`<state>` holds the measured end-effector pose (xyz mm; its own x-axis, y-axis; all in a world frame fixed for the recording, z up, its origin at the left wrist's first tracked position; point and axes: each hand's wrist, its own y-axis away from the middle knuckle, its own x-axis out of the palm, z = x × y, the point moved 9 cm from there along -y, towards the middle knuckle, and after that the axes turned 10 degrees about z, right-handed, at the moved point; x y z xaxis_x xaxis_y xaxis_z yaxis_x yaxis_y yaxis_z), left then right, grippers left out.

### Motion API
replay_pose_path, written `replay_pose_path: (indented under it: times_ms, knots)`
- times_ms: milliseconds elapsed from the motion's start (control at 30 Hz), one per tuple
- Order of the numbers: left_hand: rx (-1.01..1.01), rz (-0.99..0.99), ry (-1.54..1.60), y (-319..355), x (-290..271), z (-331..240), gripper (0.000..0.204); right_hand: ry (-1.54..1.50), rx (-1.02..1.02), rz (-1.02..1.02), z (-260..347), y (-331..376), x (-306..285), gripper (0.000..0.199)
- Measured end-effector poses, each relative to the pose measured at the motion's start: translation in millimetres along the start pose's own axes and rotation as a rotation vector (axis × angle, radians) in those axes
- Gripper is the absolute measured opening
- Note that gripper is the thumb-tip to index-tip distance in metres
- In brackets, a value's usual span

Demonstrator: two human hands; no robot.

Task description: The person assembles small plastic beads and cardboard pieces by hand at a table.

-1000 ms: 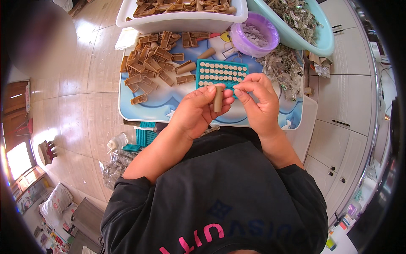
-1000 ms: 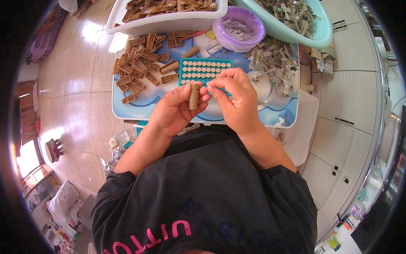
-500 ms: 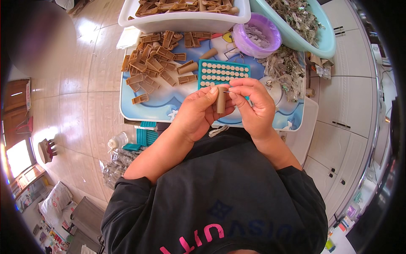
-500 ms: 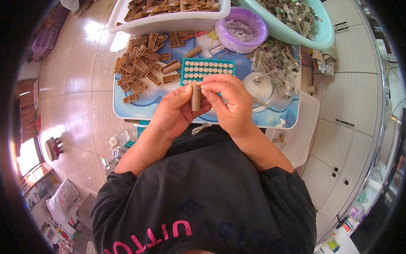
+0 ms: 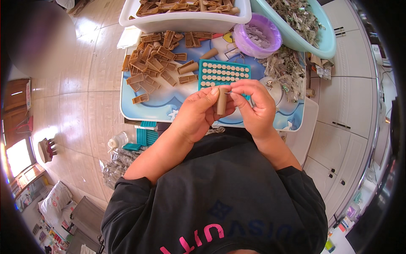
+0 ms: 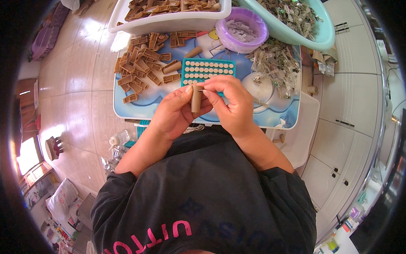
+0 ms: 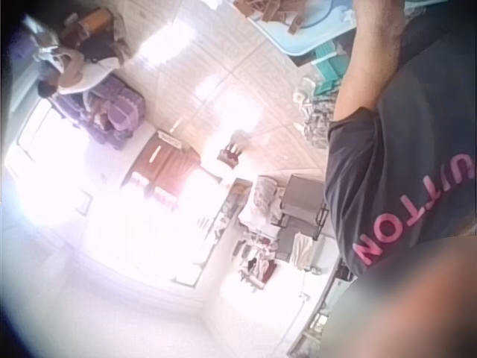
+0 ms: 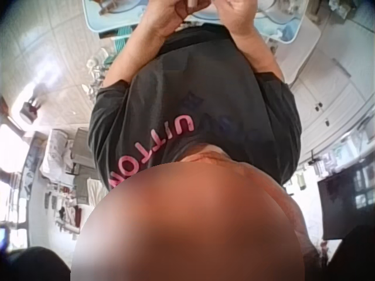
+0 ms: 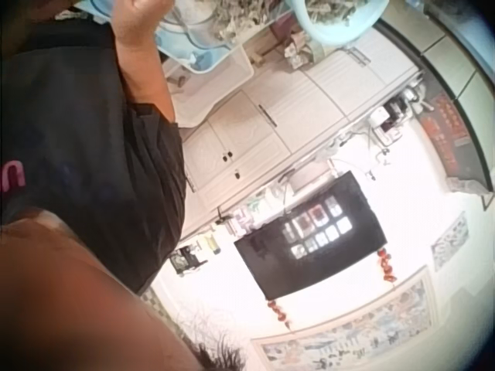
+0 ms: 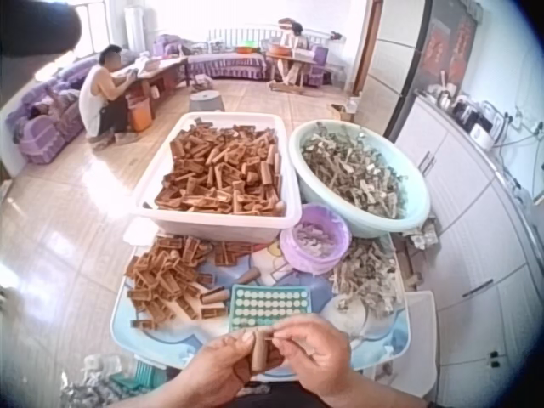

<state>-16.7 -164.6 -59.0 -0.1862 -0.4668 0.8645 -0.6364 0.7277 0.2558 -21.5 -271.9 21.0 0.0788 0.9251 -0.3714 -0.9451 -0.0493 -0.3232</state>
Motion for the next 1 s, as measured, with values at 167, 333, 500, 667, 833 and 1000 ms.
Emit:
replay_pose_path:
  times_ms: [167,333,500,667,833,1000]
  knots:
    - [-0.002,0.067,-0.055,-1,1,1,0.040,0.080,-0.084,0.025,7,-1,2,0.010]
    - [-0.061,0.053,-0.048,1,0,4,0.038,0.126,-0.144,0.056,12,-1,4,0.011]
    - [-0.037,0.135,-0.097,-2,9,2,0.042,0.171,-0.174,0.035,14,-2,2,0.009]
    - [-0.036,0.129,-0.088,-1,8,3,0.040,0.244,-0.226,0.014,18,0,5,0.007]
    - [-0.040,0.099,-0.087,-3,6,5,0.036,0.258,-0.236,-0.030,15,2,5,0.007]
    - [-0.021,0.019,-0.097,0,3,2,0.028,0.268,-0.210,0.040,7,2,11,0.009]
